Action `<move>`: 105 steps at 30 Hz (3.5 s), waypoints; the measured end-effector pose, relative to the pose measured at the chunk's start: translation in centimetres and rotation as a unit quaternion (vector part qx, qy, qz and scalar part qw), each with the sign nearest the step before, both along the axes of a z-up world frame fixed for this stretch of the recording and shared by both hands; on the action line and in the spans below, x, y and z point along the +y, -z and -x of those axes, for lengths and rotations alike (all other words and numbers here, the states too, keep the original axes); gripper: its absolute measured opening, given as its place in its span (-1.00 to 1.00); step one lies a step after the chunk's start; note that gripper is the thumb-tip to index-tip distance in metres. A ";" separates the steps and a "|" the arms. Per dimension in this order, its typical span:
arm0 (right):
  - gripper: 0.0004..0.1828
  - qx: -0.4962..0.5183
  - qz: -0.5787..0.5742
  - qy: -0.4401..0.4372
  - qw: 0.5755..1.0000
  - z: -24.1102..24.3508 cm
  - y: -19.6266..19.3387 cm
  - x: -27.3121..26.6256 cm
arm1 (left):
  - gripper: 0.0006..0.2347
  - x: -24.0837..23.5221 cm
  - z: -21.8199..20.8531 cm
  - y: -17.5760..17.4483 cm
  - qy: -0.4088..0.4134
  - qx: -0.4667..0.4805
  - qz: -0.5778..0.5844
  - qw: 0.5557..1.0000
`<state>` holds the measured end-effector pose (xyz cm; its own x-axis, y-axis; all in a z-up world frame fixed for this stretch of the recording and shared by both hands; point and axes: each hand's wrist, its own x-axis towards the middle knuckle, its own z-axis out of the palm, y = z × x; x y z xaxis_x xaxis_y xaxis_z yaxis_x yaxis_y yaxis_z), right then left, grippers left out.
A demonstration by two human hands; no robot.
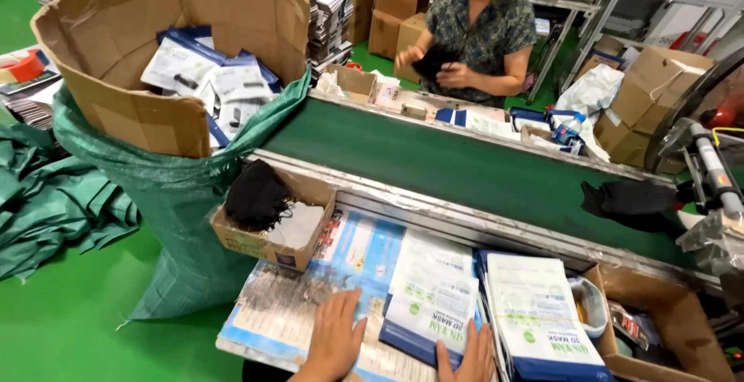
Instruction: Place face masks into plastic bags at a packaging station.
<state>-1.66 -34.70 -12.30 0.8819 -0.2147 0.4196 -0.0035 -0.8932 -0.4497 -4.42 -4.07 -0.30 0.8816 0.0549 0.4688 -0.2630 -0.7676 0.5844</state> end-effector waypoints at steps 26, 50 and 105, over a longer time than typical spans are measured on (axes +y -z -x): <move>0.00 0.169 0.086 -0.038 0.981 -2.9 5.4 -2.0 | -0.56 1.0 -1.5 0.9 0.021 0.159 0.036 0.986; -0.19 -0.064 -0.021 -0.183 0.981 2.7 -10.2 3.5 | -0.62 1.3 -1.6 2.3 0.024 0.125 0.050 0.991; -0.18 0.074 -0.656 -0.346 0.667 -31.8 -16.2 1.4 | -0.40 -3.9 -23.0 -14.4 0.186 0.055 0.354 0.915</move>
